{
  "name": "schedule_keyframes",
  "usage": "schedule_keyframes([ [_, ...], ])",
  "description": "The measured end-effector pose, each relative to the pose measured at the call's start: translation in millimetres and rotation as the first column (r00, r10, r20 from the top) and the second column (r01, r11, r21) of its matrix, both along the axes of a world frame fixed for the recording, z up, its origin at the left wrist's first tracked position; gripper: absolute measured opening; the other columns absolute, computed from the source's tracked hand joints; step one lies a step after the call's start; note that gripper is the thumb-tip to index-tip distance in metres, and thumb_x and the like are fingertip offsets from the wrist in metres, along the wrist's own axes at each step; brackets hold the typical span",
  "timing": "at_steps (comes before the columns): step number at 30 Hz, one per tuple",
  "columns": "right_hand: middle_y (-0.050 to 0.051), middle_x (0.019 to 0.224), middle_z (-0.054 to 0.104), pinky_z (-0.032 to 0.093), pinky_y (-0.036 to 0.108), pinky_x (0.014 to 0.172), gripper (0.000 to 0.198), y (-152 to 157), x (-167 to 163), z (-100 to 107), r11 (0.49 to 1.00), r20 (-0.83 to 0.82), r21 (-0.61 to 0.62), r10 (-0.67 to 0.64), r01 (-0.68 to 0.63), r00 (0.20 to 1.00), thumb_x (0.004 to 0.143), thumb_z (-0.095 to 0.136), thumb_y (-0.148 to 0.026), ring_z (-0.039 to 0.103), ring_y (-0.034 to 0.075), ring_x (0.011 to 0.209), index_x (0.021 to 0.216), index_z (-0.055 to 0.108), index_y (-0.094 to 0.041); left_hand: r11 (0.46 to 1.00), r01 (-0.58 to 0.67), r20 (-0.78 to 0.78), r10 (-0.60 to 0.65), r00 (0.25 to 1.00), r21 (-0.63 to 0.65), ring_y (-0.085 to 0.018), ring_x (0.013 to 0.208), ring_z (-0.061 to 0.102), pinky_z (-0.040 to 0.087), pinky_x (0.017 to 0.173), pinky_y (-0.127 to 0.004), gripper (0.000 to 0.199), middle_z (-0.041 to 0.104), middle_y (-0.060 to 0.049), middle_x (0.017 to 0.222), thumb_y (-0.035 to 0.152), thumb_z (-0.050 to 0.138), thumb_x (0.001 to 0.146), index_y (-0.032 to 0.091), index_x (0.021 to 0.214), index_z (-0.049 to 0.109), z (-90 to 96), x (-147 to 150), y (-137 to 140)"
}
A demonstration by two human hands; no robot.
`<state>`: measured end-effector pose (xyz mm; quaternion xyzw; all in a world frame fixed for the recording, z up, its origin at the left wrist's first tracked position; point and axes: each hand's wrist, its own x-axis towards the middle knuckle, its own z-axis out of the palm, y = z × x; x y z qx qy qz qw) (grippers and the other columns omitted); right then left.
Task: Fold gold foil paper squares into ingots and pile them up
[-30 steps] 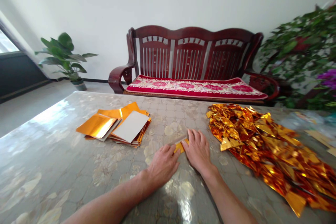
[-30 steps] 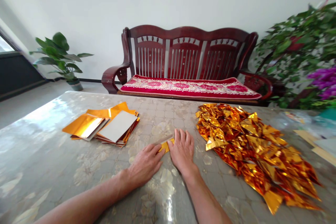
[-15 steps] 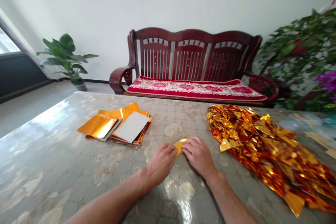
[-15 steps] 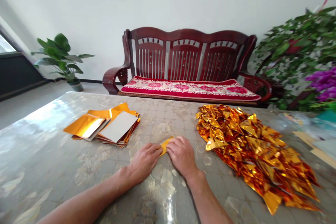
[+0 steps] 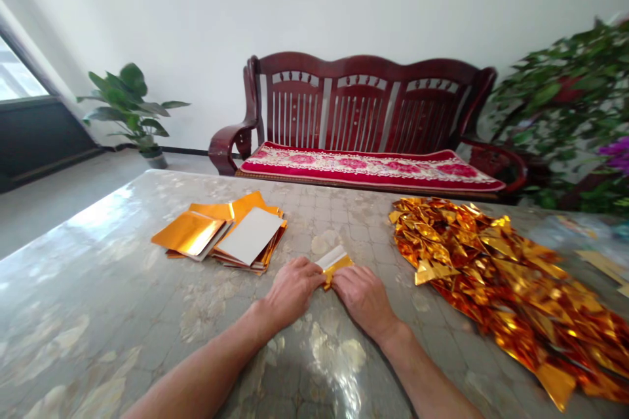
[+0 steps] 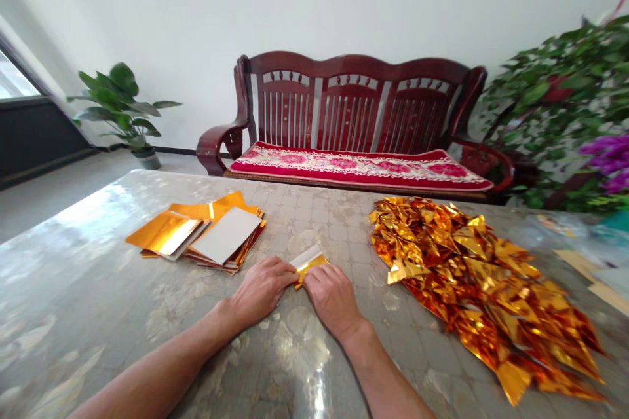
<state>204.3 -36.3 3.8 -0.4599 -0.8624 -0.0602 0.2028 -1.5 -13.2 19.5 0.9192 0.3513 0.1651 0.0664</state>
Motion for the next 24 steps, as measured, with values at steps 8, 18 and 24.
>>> schedule_keyframes([
  [8,0.003,0.079,0.062,0.036,0.032,0.075,0.017,6.0,-1.3,-3.5,0.996,-0.033,0.054,-0.074,0.075,0.997,0.095,0.052,-0.016,0.055,0.019,0.080,0.080,0.059,-0.019,1.000,-0.012,0.028,0.011,1.000,0.029,-0.019,0.089,0.057,0.043,0.084,-0.032,0.014,0.069,-0.001,0.094,0.028,0.056,0.096,0.024,0.099,0.069,-10.3,-1.7,9.9],
  [18,0.004,0.096,0.067,0.039,0.036,0.084,0.009,5.5,-0.1,6.6,0.996,-0.135,-0.090,-0.024,0.012,0.991,0.089,0.066,-0.027,0.056,0.022,0.096,0.096,0.063,-0.021,0.997,-0.070,0.074,0.068,0.995,0.026,-0.018,0.083,0.058,0.042,0.078,-0.030,0.026,0.067,-0.002,0.084,0.028,0.048,0.100,0.020,0.084,0.067,-18.6,10.9,9.8],
  [24,0.004,0.088,0.066,0.041,0.034,0.080,0.009,11.2,3.7,-0.5,0.998,-0.122,-0.063,-0.026,0.018,0.992,0.094,0.060,-0.024,0.056,0.021,0.089,0.089,0.068,-0.023,0.995,-0.080,0.165,0.090,0.982,-0.065,-0.018,0.091,0.060,0.044,0.085,-0.029,0.015,0.070,-0.001,0.092,0.022,0.056,0.096,0.022,0.093,0.070,-19.7,4.1,10.2],
])
